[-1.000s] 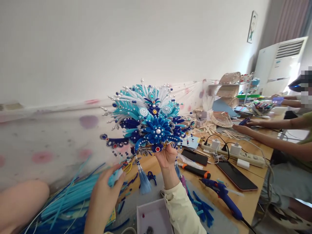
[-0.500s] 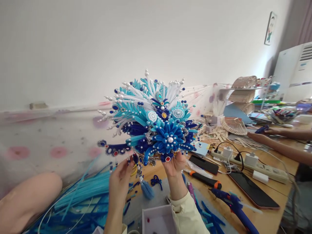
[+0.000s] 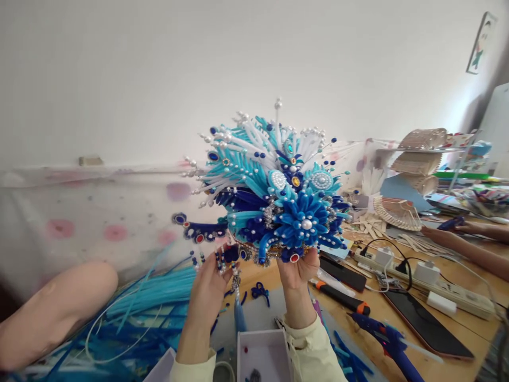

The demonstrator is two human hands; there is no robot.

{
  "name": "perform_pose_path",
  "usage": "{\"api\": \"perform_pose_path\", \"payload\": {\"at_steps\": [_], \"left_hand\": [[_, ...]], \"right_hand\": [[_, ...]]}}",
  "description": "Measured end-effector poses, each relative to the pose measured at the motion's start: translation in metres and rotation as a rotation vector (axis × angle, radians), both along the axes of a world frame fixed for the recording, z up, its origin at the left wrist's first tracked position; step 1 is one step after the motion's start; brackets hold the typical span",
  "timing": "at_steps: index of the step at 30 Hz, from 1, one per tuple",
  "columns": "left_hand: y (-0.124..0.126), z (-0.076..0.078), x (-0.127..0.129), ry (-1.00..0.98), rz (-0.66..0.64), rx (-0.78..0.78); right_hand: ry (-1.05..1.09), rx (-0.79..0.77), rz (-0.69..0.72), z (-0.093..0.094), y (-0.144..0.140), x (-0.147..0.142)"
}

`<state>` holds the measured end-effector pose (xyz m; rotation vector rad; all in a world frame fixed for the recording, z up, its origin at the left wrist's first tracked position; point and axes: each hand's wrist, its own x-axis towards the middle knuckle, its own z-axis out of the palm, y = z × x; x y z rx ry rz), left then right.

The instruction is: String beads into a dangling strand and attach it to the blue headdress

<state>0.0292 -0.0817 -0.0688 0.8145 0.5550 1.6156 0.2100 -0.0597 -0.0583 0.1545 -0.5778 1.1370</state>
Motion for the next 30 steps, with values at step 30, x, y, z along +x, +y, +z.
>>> {"api": "perform_pose_path", "payload": {"at_steps": [30], "left_hand": [[0.001,-0.012,0.033,0.136,0.144,-0.039]], "right_hand": [[-0.084,0.023,-0.081,-0.01,0.013,0.005]]}}
